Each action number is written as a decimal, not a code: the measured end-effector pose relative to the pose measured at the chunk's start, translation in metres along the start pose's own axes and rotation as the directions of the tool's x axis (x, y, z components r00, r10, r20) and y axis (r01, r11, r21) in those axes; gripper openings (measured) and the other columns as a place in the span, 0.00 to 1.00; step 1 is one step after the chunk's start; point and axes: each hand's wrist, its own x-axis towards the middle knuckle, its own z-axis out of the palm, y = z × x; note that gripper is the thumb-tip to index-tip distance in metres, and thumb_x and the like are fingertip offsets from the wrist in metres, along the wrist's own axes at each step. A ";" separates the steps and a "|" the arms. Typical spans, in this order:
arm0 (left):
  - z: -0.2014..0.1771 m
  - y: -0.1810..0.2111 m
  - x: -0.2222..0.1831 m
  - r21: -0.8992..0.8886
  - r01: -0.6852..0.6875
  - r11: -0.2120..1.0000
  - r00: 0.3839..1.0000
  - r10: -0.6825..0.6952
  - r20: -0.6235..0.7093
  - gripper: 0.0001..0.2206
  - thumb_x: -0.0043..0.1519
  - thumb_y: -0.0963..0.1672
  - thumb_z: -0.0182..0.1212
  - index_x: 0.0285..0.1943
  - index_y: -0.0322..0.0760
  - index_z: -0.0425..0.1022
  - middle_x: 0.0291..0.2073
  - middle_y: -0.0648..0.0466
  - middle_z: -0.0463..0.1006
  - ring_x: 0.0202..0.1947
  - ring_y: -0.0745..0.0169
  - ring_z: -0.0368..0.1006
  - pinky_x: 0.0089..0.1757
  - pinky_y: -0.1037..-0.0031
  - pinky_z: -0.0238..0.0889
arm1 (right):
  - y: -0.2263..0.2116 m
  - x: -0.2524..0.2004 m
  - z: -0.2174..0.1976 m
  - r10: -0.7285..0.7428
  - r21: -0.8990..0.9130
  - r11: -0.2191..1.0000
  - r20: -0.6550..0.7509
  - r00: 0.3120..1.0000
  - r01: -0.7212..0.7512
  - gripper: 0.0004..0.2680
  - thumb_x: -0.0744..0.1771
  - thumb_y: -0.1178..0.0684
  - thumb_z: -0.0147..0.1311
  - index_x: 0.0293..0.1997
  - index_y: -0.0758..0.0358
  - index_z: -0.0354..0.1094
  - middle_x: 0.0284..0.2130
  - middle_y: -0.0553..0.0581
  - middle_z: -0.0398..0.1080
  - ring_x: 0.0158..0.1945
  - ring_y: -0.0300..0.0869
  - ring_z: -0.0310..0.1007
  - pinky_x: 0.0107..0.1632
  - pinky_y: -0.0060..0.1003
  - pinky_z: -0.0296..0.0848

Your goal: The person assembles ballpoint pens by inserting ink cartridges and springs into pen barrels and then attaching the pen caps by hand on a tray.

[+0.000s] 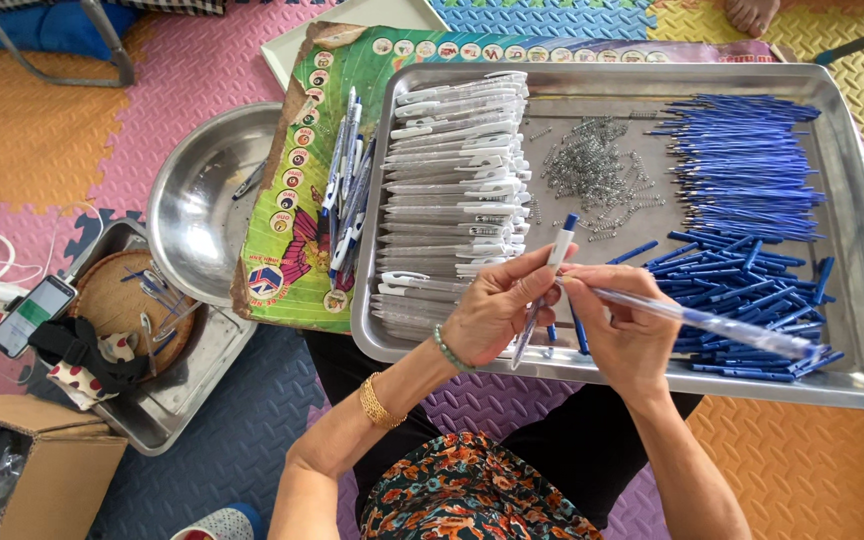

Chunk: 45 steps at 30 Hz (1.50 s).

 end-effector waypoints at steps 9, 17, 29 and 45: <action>-0.001 -0.008 0.002 -0.057 -0.005 0.998 0.998 0.002 -0.057 0.20 0.76 0.43 0.64 0.77 0.33 0.73 0.49 0.44 0.85 0.40 0.68 0.82 0.39 0.72 0.87 | 0.011 -0.001 -0.009 -0.532 -0.264 0.788 0.161 0.831 0.556 0.05 0.65 0.68 0.70 0.39 0.66 0.82 0.41 0.67 0.83 0.47 0.63 0.87 0.50 0.48 0.83; 0.000 0.005 -0.014 0.172 0.137 0.976 0.977 -0.161 0.139 0.20 0.79 0.46 0.59 0.78 0.35 0.71 0.52 0.49 0.85 0.41 0.75 0.76 0.36 0.86 0.81 | -0.011 0.034 -0.050 0.004 -0.221 0.975 0.176 0.984 0.036 0.10 0.78 0.54 0.49 0.50 0.67 0.78 0.26 0.58 0.73 0.40 0.48 0.75 0.57 0.46 0.75; 0.002 0.003 -0.028 0.164 0.212 0.964 0.937 -0.247 0.245 0.21 0.80 0.43 0.56 0.82 0.37 0.67 0.50 0.51 0.82 0.41 0.75 0.71 0.34 0.90 0.66 | -0.026 0.051 -0.026 0.299 0.080 0.948 0.118 0.947 -0.310 0.21 0.79 0.47 0.38 0.32 0.65 0.72 0.11 0.55 0.63 0.11 0.34 0.51 0.17 0.27 0.49; -0.007 0.058 -0.049 0.238 0.481 0.844 0.819 -0.529 0.223 0.30 0.76 0.43 0.53 0.89 0.45 0.52 0.42 0.59 0.65 0.31 0.76 0.57 0.27 0.87 0.46 | 0.016 0.017 -0.085 0.728 -0.434 0.656 0.146 0.670 -0.617 0.07 0.76 0.53 0.51 0.49 0.62 0.75 0.41 0.57 0.82 0.24 0.37 0.67 0.24 0.30 0.66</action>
